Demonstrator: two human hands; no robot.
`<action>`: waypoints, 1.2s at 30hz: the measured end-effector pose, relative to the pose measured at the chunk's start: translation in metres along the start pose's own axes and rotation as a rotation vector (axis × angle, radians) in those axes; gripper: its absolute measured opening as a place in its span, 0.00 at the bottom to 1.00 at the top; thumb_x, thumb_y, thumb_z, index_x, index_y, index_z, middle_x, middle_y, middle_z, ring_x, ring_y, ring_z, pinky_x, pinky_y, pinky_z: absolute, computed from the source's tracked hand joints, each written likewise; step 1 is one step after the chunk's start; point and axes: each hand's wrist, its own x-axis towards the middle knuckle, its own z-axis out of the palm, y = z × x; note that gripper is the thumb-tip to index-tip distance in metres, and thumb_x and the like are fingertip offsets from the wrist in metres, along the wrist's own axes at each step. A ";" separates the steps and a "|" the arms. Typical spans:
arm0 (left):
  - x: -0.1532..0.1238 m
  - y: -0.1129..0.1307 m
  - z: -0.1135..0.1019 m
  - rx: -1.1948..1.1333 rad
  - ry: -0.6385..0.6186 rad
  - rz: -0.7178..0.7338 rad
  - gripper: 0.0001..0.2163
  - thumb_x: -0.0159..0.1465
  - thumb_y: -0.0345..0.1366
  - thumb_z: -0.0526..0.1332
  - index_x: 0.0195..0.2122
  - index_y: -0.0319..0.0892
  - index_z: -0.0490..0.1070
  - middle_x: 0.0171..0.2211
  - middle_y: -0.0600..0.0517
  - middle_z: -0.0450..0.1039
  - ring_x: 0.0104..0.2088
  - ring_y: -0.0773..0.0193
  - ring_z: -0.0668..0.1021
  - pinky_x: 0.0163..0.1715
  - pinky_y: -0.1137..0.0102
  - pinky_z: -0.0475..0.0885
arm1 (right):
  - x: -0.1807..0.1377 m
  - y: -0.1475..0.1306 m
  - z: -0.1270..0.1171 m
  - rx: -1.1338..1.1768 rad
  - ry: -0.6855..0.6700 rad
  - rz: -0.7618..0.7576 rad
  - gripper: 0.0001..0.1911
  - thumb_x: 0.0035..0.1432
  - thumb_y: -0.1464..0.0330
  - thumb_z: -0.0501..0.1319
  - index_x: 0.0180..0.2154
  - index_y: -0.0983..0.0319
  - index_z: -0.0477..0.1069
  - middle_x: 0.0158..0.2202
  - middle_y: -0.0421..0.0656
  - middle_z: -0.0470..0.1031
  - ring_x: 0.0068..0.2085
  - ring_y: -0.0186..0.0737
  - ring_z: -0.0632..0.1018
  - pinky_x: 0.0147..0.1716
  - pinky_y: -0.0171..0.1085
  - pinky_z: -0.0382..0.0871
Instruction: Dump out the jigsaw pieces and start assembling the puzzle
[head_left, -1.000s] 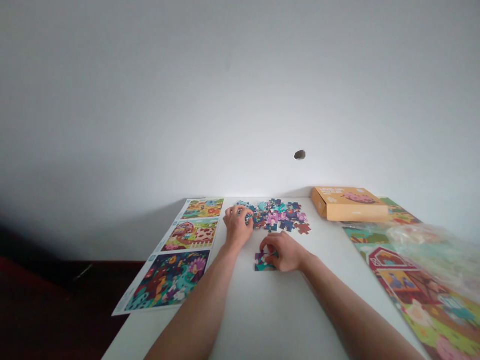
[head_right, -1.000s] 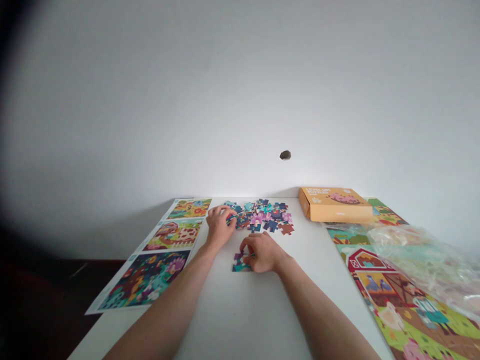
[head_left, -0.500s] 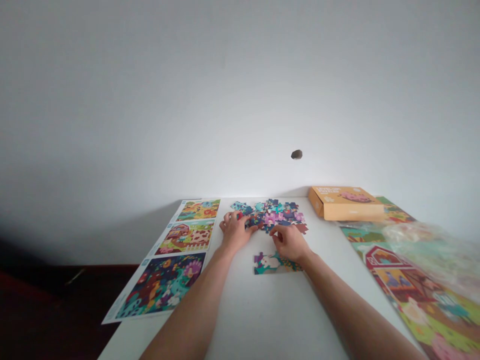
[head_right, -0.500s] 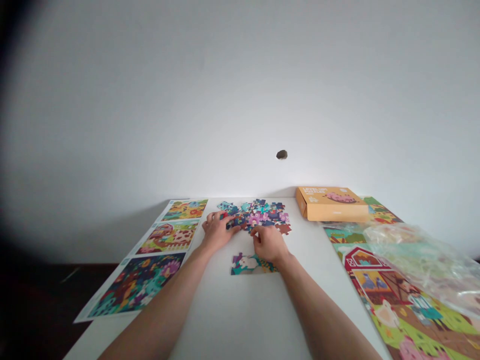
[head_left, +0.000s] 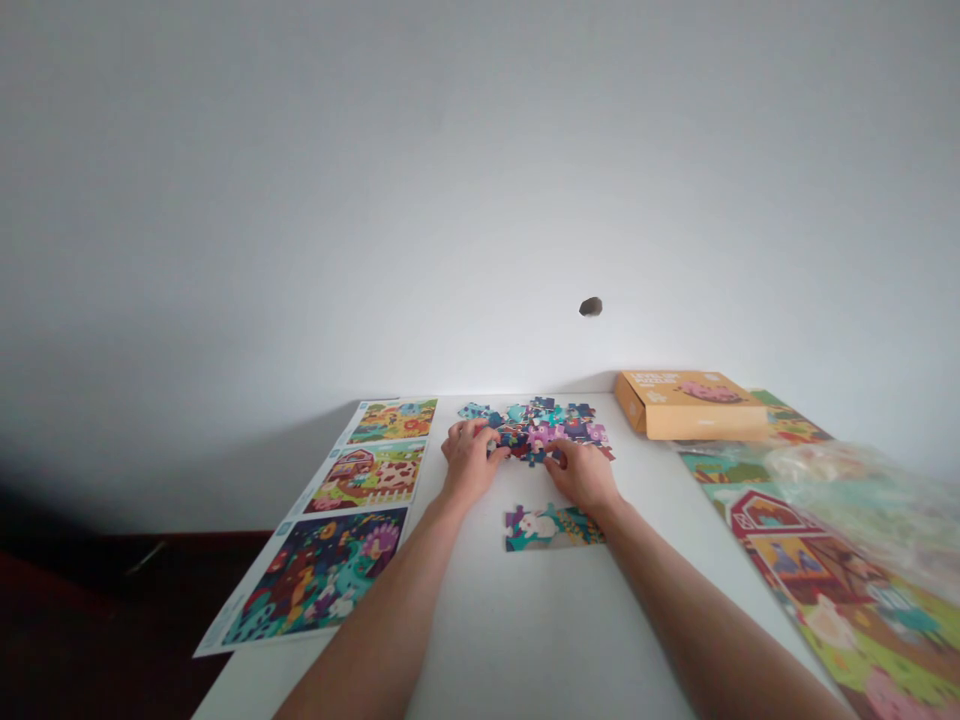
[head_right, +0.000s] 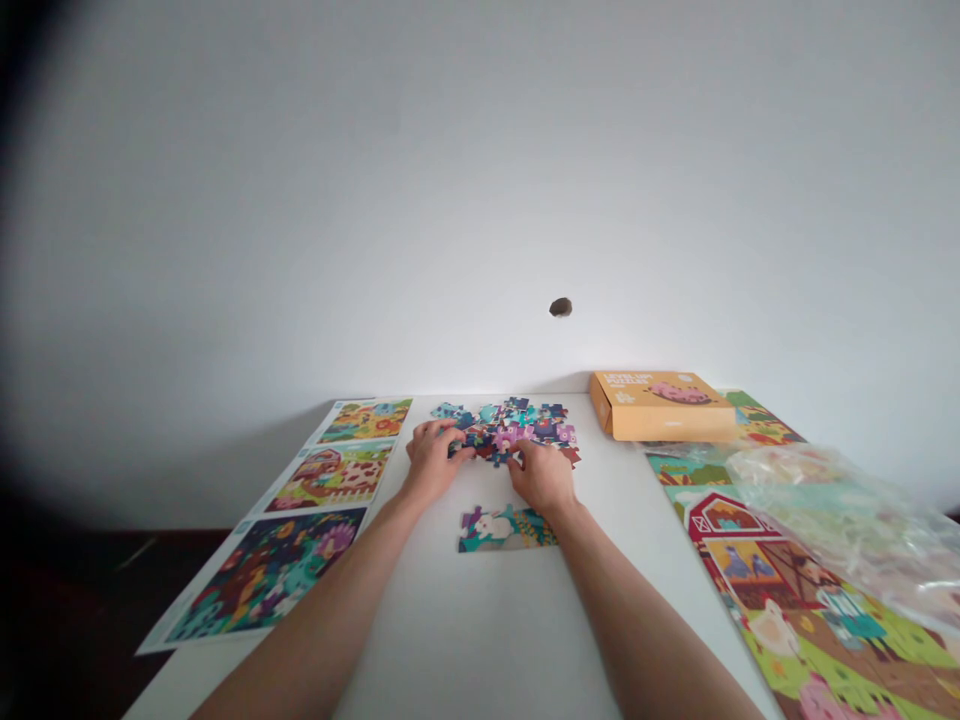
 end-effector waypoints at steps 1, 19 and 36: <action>0.001 0.001 -0.001 -0.018 0.009 0.017 0.06 0.55 0.37 0.69 0.33 0.49 0.75 0.50 0.49 0.71 0.53 0.47 0.67 0.49 0.53 0.65 | 0.000 0.000 0.000 0.011 0.000 -0.007 0.13 0.60 0.62 0.60 0.46 0.53 0.76 0.31 0.39 0.80 0.34 0.40 0.78 0.32 0.34 0.61; 0.005 0.011 -0.007 -0.320 0.170 0.090 0.09 0.64 0.40 0.59 0.29 0.45 0.74 0.45 0.50 0.75 0.50 0.56 0.73 0.54 0.59 0.65 | 0.000 -0.001 0.004 0.134 0.044 -0.038 0.09 0.62 0.62 0.59 0.33 0.58 0.74 0.27 0.39 0.76 0.30 0.37 0.74 0.29 0.32 0.54; 0.007 0.008 -0.005 -0.332 0.168 0.027 0.12 0.63 0.38 0.57 0.26 0.43 0.74 0.41 0.48 0.76 0.46 0.56 0.75 0.51 0.58 0.66 | 0.001 0.004 0.006 0.201 0.073 0.010 0.09 0.62 0.63 0.57 0.31 0.58 0.71 0.26 0.38 0.74 0.29 0.36 0.73 0.27 0.32 0.53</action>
